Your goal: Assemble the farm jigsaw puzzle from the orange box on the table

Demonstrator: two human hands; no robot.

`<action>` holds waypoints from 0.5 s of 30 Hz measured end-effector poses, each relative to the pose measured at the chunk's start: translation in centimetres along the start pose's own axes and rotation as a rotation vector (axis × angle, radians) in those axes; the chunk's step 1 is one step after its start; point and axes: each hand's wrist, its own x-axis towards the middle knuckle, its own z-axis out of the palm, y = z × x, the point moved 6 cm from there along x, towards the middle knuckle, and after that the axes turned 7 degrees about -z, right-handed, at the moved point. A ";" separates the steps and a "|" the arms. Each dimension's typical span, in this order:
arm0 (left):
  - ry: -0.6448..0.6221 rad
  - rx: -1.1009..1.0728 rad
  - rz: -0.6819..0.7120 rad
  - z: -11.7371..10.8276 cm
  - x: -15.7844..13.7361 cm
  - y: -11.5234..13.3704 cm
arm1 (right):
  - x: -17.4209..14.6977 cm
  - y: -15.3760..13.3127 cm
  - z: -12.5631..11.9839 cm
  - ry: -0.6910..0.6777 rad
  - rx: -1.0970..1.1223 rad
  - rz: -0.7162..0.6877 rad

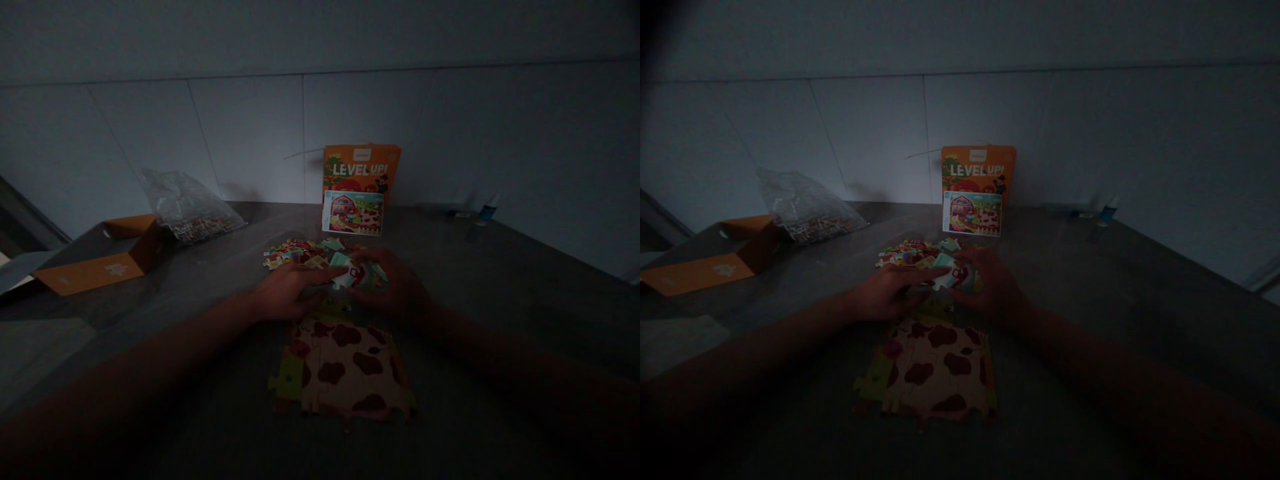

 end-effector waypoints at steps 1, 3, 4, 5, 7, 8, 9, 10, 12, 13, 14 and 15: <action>-0.002 0.000 -0.008 0.0 0.0 -0.1 | 0.0 0.2 0.1 -0.007 0.009 0.016; 0.006 0.009 -0.031 -0.1 0.1 -0.4 | 0.0 0.7 0.3 -0.024 0.035 0.050; 0.020 0.017 -0.047 -0.2 0.2 -0.6 | -0.1 1.1 0.5 -0.030 0.044 0.071; 0.038 0.026 -0.064 -0.3 0.2 -0.7 | -0.1 1.5 0.6 -0.036 0.042 0.096; 0.081 0.037 -0.101 -0.6 0.2 -1.0 | -0.4 2.5 0.9 -0.062 -0.012 0.158; 0.099 0.042 -0.117 -0.7 0.2 -1.2 | -0.5 3.1 1.1 -0.086 -0.054 0.197; 0.112 0.043 -0.130 -0.8 0.2 -1.3 | -0.7 3.6 1.3 -0.115 -0.099 0.237; 0.119 0.044 -0.137 -0.8 0.2 -1.3 | -0.9 4.0 1.5 -0.143 -0.142 0.271; 0.121 0.045 -0.141 -0.9 0.2 -1.3 | -1.0 4.3 1.5 -0.167 -0.193 0.294; 0.122 0.042 -0.138 -0.9 0.2 -1.2 | -0.9 4.0 1.4 -0.151 -0.190 0.275; 0.119 0.037 -0.130 -0.9 0.2 -1.0 | -0.7 3.5 1.2 -0.126 -0.170 0.238; 0.109 0.030 -0.115 -0.8 0.2 -0.9 | -0.5 2.8 1.0 -0.098 -0.138 0.188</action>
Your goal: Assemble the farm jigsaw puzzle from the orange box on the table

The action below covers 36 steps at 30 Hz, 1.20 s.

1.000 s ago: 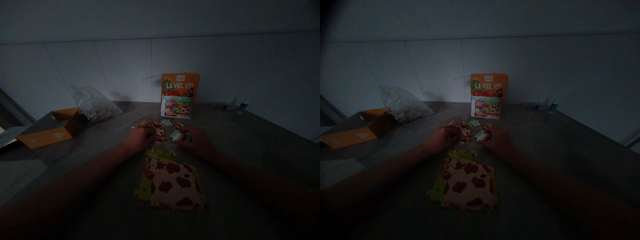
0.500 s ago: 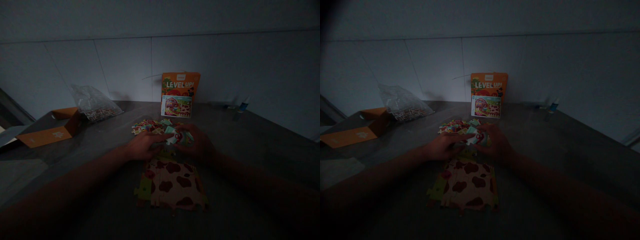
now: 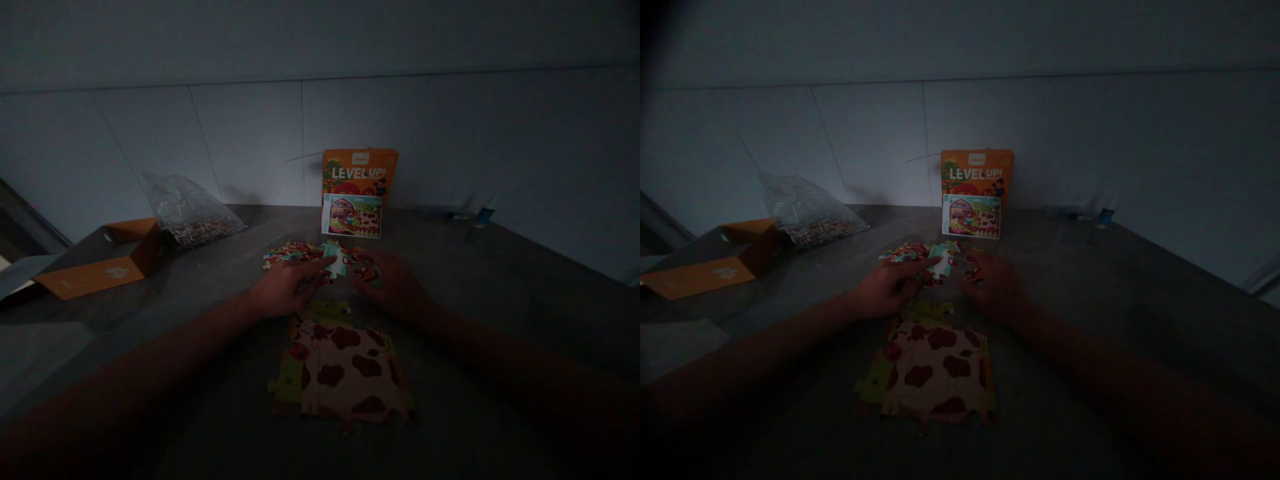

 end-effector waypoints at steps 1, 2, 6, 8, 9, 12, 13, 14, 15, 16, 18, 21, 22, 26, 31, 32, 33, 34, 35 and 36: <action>-0.015 -0.008 0.021 0.1 -0.1 0.2 | 0.0 -0.7 -0.3 0.022 0.039 -0.052; -0.034 -0.018 0.051 0.2 -0.1 0.5 | 0.0 -1.4 -0.5 0.033 0.074 -0.103; -0.098 -0.041 0.167 0.7 -0.5 1.2 | -0.1 -3.2 -0.8 0.039 0.115 -0.247; -0.109 -0.040 0.159 0.8 -0.4 1.1 | -0.1 -3.1 -0.8 0.056 0.101 -0.252; -0.111 -0.033 0.136 0.8 -0.4 1.0 | -0.1 -2.9 -0.9 0.071 0.082 -0.231; -0.048 0.013 -0.008 0.4 0.1 0.0 | 0.1 -1.6 -1.2 0.104 -0.021 -0.105; -0.008 0.034 -0.076 0.1 0.3 -0.5 | 0.1 -1.1 -1.2 0.096 -0.065 -0.057; 0.031 0.054 -0.145 -0.2 0.4 -1.0 | 0.2 -0.6 -1.1 0.066 -0.106 -0.017; 0.061 0.072 -0.203 -0.4 0.5 -1.4 | 0.2 -0.2 -0.9 0.019 -0.138 0.011; 0.074 0.088 -0.239 -0.5 0.6 -1.8 | 0.2 0.1 -0.7 -0.035 -0.164 0.030; 0.064 0.117 -0.245 -0.3 0.7 -2.2 | 0.1 0.6 -0.3 -0.091 -0.190 0.054; 0.007 0.151 -0.195 0.4 0.9 -2.6 | 0.0 0.3 -0.2 -0.070 -0.142 0.011; -0.010 0.161 -0.181 0.6 0.9 -2.8 | 0.0 -0.1 0.0 -0.073 -0.109 -0.030; -0.038 0.161 -0.152 1.1 1.1 -3.1 | -0.3 -1.4 1.1 -0.177 -0.015 -0.137; -0.033 0.146 -0.208 1.1 1.1 -3.2 | -0.3 -1.1 1.5 -0.210 -0.013 -0.115; -0.029 0.144 -0.212 1.1 1.1 -3.1 | -0.3 -0.9 1.6 -0.206 -0.013 -0.109; -0.023 0.146 -0.213 1.0 1.1 -3.1 | -0.3 -0.8 1.6 -0.202 -0.011 -0.102; -0.015 0.151 -0.214 1.0 1.0 -3.1 | -0.3 -0.7 1.6 -0.201 -0.005 -0.093; -0.004 0.159 -0.216 1.0 1.0 -3.0 | -0.2 -0.6 1.6 -0.199 0.004 -0.083; 0.005 0.166 -0.219 0.9 1.0 -3.0 | -0.2 -0.5 1.6 -0.197 0.013 -0.073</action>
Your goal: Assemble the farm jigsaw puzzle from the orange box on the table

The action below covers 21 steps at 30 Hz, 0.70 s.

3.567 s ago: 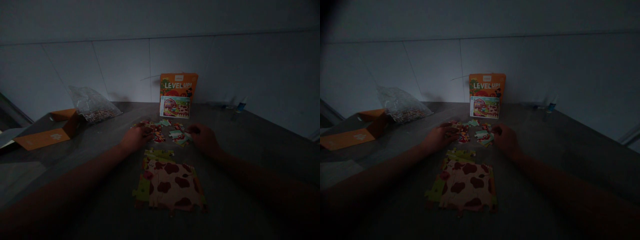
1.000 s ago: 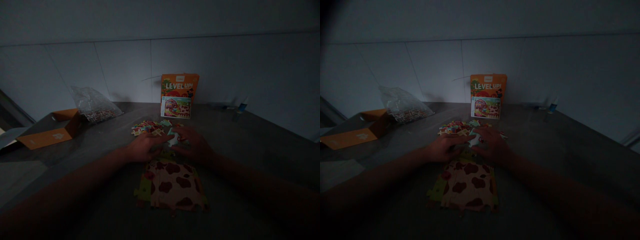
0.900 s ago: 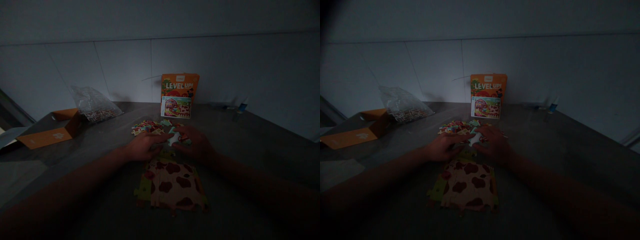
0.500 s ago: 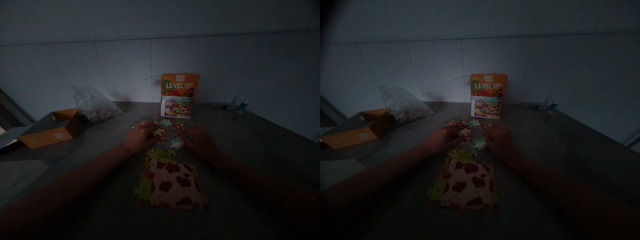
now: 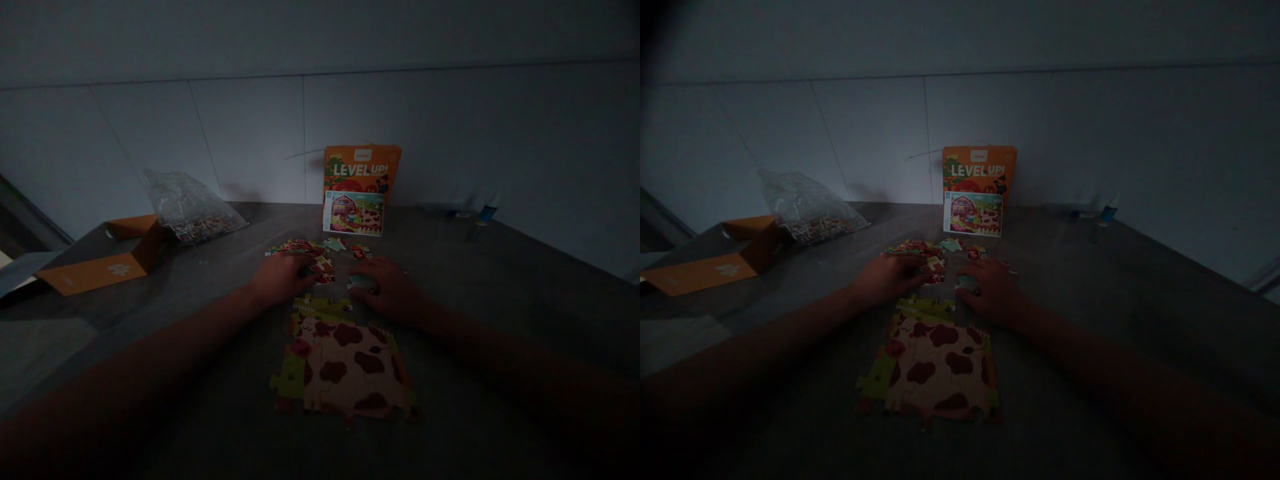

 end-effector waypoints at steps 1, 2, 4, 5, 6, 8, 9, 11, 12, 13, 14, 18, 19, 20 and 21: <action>0.009 0.005 -0.006 0.0 0.0 0.0 | 0.0 0.0 0.0 0.003 0.009 0.010; 0.014 0.006 -0.012 -0.1 0.0 0.0 | 0.0 0.1 -0.1 0.008 0.017 0.020; 0.012 -0.010 -0.014 -0.1 0.1 0.0 | 0.1 0.1 -0.3 0.029 0.028 0.030; 0.008 -0.028 -0.010 -0.2 0.1 0.0 | 0.1 0.1 -0.4 0.046 0.030 0.029; 0.008 -0.052 -0.005 -0.2 0.2 0.0 | 0.1 0.2 -0.5 0.064 0.024 0.030; 0.010 -0.112 0.007 -0.2 0.3 0.1 | 0.1 0.7 -0.7 0.094 -0.017 0.059; 0.013 -0.140 0.010 -0.2 0.3 0.0 | 0.0 1.1 -0.8 0.102 -0.050 0.096; 0.027 -0.180 0.018 -0.1 0.4 0.0 | -0.2 2.1 -0.8 0.111 -0.131 0.199; 0.045 -0.193 0.027 -0.1 0.4 0.0 | -0.3 2.5 -0.9 0.120 -0.163 0.241; 0.070 -0.201 0.042 -0.2 0.3 0.0 | -0.4 2.7 -1.0 0.135 -0.180 0.264; 0.102 -0.210 0.065 -0.3 0.2 0.1 | -0.4 2.6 -1.1 0.155 -0.176 0.264; 0.217 -0.242 0.208 -0.8 -0.4 1.1 | -0.1 1.0 -1.6 0.242 -0.004 0.132; 0.242 -0.251 0.251 -1.0 -0.6 1.5 | 0.0 0.6 -1.7 0.251 0.044 0.100; 0.265 -0.260 0.297 -1.2 -0.9 1.9 | 0.1 0.1 -1.8 0.252 0.080 0.079; 0.279 -0.267 0.344 -1.4 -1.2 2.3 | 0.2 -0.2 -1.8 0.243 0.108 0.068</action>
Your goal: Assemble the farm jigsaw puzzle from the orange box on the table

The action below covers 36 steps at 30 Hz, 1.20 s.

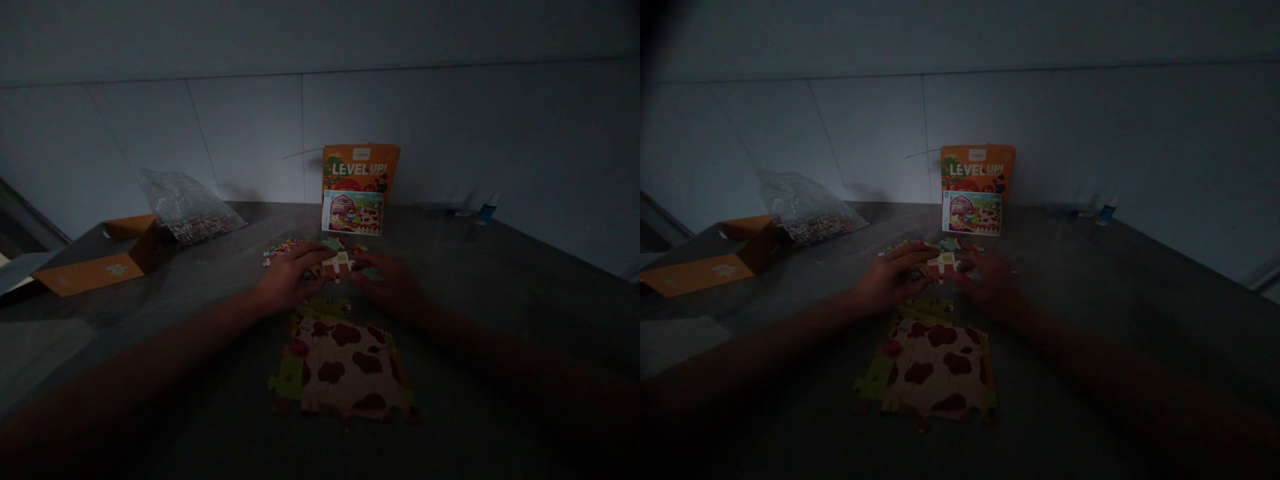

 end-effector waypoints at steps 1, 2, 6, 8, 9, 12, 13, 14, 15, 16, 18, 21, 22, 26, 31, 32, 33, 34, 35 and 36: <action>-0.001 -0.014 0.044 0.0 -0.1 0.5 | 0.0 -0.2 0.1 -0.018 0.026 0.004; -0.015 -0.027 0.079 0.0 -0.2 1.0 | 0.0 -0.3 0.2 -0.036 0.049 0.019; -0.101 -0.047 0.091 0.4 -0.4 1.8 | 0.0 0.0 -0.1 -0.001 0.111 0.056; -0.155 -0.055 0.079 0.6 -0.5 1.8 | 0.0 -0.2 -0.5 0.046 0.104 0.007; -0.189 -0.063 0.081 0.8 -0.5 1.9 | 0.0 -0.5 -0.6 0.056 0.096 -0.030; -0.275 -0.078 0.090 1.1 -0.7 2.1 | -0.1 -1.4 -0.8 0.070 0.074 -0.121; -0.283 -0.079 0.087 1.1 -0.7 2.1 | -0.2 -1.6 -0.9 0.081 0.078 -0.123; -0.278 -0.078 0.077 1.0 -0.7 2.2 | -0.2 -1.8 -0.9 0.094 0.091 -0.109; -0.266 -0.076 0.063 0.9 -0.6 2.2 | -0.2 -1.8 -1.0 0.100 0.113 -0.082; -0.252 -0.076 0.046 0.7 -0.6 2.2 | -0.2 -1.7 -0.9 0.096 0.147 -0.046; -0.226 -0.073 0.011 0.5 -0.4 2.3 | -0.3 -1.5 -0.6 0.060 0.228 0.027; -0.239 -0.071 -0.004 0.4 -0.3 2.4 | -0.2 -1.3 -0.3 0.042 0.333 0.070; -0.248 -0.075 0.001 0.4 -0.3 2.4 | -0.1 -1.2 -0.4 0.067 0.350 0.073; -0.280 -0.113 0.018 0.5 -0.4 2.2 | -0.1 -0.3 -1.1 0.215 0.391 0.133; -0.312 -0.131 0.031 0.4 -0.5 2.2 | -0.1 0.3 -1.4 0.266 0.441 0.164; -0.317 -0.132 0.037 0.3 -0.5 2.3 | -0.1 0.2 -1.4 0.265 0.437 0.160; -0.320 -0.129 0.041 0.3 -0.5 2.4 | -0.2 0.2 -1.4 0.264 0.433 0.159; -0.322 -0.119 0.042 0.3 -0.5 2.4 | -0.2 0.2 -1.4 0.260 0.432 0.161; -0.324 -0.105 0.036 0.4 -0.5 2.3 | -0.2 0.2 -1.4 0.257 0.433 0.161; -0.321 -0.090 0.028 0.4 -0.4 2.2 | -0.3 0.2 -1.4 0.252 0.432 0.155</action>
